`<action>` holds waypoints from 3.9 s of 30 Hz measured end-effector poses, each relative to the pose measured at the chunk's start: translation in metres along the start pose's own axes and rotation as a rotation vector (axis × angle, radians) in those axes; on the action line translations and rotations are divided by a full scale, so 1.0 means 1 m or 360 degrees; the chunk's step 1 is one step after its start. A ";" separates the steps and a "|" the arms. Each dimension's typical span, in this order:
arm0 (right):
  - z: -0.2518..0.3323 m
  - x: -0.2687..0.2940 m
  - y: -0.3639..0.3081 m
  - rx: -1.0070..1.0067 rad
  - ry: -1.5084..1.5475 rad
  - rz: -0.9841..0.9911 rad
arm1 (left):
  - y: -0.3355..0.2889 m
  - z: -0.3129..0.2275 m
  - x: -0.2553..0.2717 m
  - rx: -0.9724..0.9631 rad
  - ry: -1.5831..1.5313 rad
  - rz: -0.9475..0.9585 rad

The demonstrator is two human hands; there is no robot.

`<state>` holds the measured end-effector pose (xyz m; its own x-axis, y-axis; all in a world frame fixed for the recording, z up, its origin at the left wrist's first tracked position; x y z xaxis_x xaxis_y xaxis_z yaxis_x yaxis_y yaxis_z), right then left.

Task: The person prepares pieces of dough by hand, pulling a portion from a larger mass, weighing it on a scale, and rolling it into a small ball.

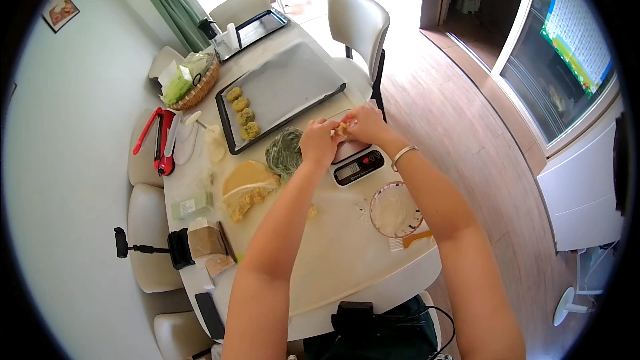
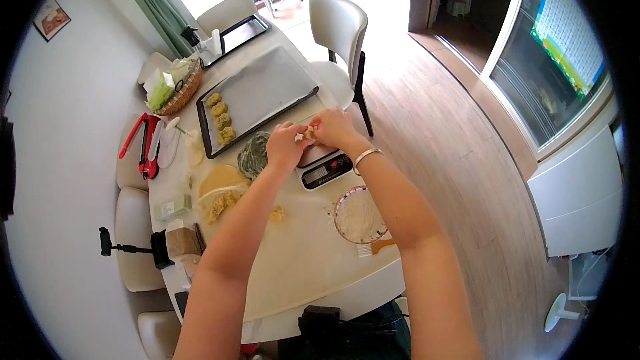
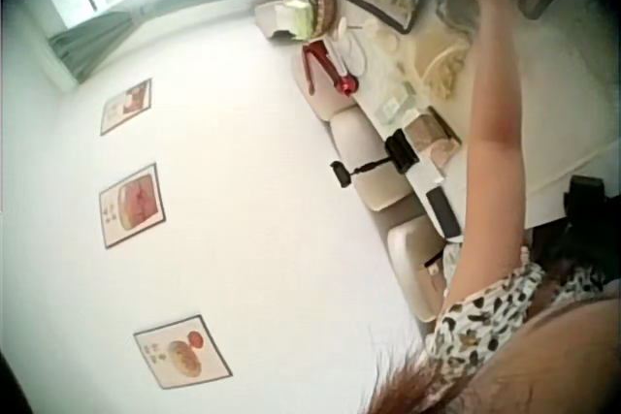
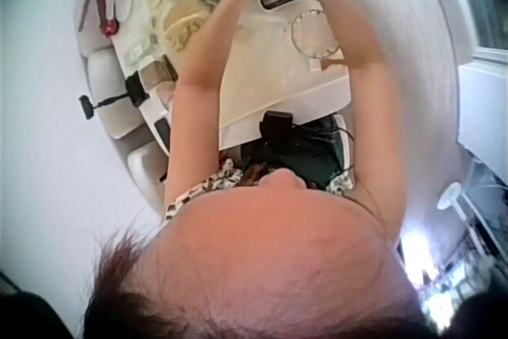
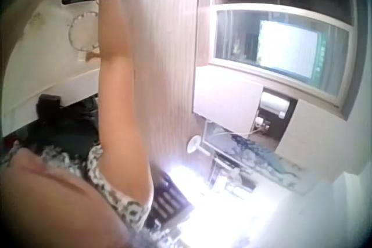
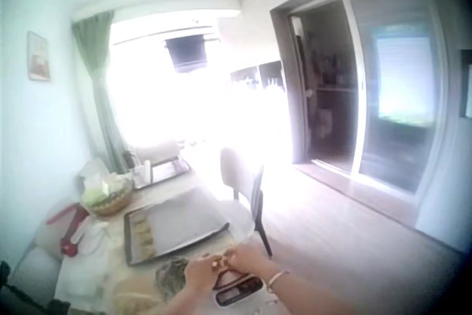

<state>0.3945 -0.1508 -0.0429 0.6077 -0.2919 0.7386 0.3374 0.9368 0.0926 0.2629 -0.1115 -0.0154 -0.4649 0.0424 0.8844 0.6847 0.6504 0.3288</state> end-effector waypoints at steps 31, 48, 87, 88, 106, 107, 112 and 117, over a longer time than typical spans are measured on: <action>0.228 -0.185 -0.104 0.0903 -0.0222 0.0204 | -0.222 0.144 0.142 0.0553 0.0384 -0.0346; 0.232 -0.202 -0.086 0.0759 0.0429 0.0191 | -0.225 0.176 0.132 0.0728 0.0219 -0.0378; 0.004 0.015 0.003 0.0149 0.0319 -0.0201 | 0.010 -0.008 0.014 -0.0086 0.0026 -0.0090; -0.001 0.009 0.003 0.0065 0.0413 -0.0135 | 0.010 -0.008 0.010 -0.0043 0.0034 -0.0065; 0.124 -0.059 -0.165 0.0291 0.0831 -0.0106 | -0.144 0.017 0.071 0.0199 -0.0350 -0.0385; 0.128 -0.074 -0.176 0.0310 0.0831 -0.0105 | -0.165 0.024 0.069 0.0283 -0.0385 -0.0413; 0.127 -0.124 -0.195 0.0283 0.0818 0.0040 | -0.235 0.031 0.058 0.0454 -0.0564 -0.0647; 0.125 -0.125 -0.202 0.0428 0.0805 0.0106 | -0.248 0.029 0.057 0.0335 -0.0580 -0.0886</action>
<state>0.1605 -0.2798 -0.0711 0.9121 -0.2243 0.3433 0.1321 0.9532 0.2720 0.0502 -0.2482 -0.0557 -0.8990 -0.1123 0.4233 0.1836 0.7810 0.5970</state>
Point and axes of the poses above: each hand's wrist, its own y-axis towards the middle knuckle, its own x-axis out of the back of the hand, z = x × y, the point moved 6 cm from there along y, towards the middle knuckle, and after that the axes turned 6 degrees about y, right-handed, at the moved point
